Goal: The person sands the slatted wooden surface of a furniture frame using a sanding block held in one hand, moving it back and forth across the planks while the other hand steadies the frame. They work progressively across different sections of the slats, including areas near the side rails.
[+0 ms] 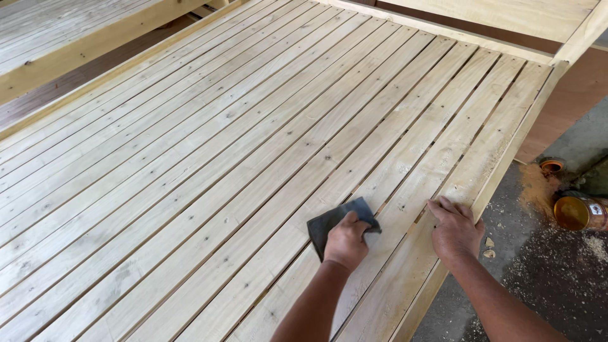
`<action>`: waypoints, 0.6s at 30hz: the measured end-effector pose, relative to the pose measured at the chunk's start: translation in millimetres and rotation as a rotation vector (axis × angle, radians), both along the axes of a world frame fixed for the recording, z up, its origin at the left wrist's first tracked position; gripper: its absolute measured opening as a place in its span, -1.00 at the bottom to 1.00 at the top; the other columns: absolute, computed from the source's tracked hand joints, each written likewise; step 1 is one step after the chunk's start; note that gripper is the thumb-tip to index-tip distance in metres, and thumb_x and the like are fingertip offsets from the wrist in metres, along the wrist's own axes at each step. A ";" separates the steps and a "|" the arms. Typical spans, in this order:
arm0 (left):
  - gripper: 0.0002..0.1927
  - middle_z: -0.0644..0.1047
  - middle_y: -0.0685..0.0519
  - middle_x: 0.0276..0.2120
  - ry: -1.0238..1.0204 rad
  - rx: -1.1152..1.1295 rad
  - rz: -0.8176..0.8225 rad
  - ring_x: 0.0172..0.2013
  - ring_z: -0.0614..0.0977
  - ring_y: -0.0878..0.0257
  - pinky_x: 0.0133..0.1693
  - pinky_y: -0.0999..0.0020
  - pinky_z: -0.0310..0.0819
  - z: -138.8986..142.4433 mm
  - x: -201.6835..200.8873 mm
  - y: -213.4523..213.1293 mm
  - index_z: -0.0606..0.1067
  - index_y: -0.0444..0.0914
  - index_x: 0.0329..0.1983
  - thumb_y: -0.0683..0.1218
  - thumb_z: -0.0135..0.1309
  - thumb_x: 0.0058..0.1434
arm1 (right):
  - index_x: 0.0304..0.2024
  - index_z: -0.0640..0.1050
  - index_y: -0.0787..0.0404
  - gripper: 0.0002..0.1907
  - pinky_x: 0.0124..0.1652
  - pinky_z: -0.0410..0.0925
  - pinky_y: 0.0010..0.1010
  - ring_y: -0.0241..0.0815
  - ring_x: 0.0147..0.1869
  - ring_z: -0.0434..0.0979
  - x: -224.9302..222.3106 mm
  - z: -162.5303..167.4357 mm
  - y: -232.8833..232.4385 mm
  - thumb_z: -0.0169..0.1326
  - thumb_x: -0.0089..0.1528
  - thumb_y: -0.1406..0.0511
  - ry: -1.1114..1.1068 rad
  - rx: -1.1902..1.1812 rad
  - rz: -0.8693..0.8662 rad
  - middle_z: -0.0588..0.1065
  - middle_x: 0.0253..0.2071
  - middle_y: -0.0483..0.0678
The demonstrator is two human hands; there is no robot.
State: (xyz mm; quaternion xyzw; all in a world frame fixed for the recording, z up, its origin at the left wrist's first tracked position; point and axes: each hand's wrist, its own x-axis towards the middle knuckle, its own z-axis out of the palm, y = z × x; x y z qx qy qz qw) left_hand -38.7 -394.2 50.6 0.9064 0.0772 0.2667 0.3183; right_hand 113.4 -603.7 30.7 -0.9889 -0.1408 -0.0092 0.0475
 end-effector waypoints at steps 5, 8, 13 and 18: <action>-0.63 0.50 -0.08 -0.26 0.020 -0.067 0.093 -0.23 0.61 -0.10 -0.22 0.07 0.54 2.1 -61.1 -8.5 0.64 -0.23 -0.21 -0.36 0.03 -0.06 | 0.33 0.43 -0.36 -0.35 0.47 -0.06 0.15 -0.31 0.54 0.12 -3.2 -1.1 -1.4 0.01 0.21 0.34 -0.006 0.065 -0.020 0.24 0.48 -0.45; -0.58 0.50 -0.05 -0.32 0.048 -0.060 0.121 -0.28 0.62 -0.07 -0.29 0.10 0.54 -11.5 -130.4 7.6 0.66 -0.22 -0.19 -0.38 0.01 -0.08 | 0.33 0.42 -0.34 -0.32 0.46 -0.08 0.16 -0.31 0.54 0.12 -5.5 -0.8 -0.8 0.01 0.18 0.37 -0.013 0.079 -0.011 0.24 0.47 -0.43; -0.61 0.48 -0.03 -0.40 0.037 -0.092 0.070 -0.36 0.65 -0.01 -0.33 0.16 0.57 -34.9 -179.4 15.8 0.68 -0.22 -0.22 -0.36 0.04 -0.09 | 0.32 0.43 -0.30 -0.33 0.47 -0.09 0.17 -0.33 0.55 0.11 -11.2 2.3 2.5 -0.01 0.20 0.39 -0.010 0.054 -0.017 0.24 0.47 -0.42; -0.76 0.47 -0.04 -0.39 0.124 -0.053 -0.205 -0.30 0.69 0.03 -0.26 0.18 0.61 -41.1 -175.1 -21.0 0.68 -0.22 -0.19 -0.21 0.23 0.03 | 0.31 0.44 -0.29 -0.37 0.44 -0.08 0.20 -0.32 0.53 0.11 -12.4 7.1 5.0 -0.02 0.21 0.37 -0.012 0.052 -0.020 0.23 0.47 -0.38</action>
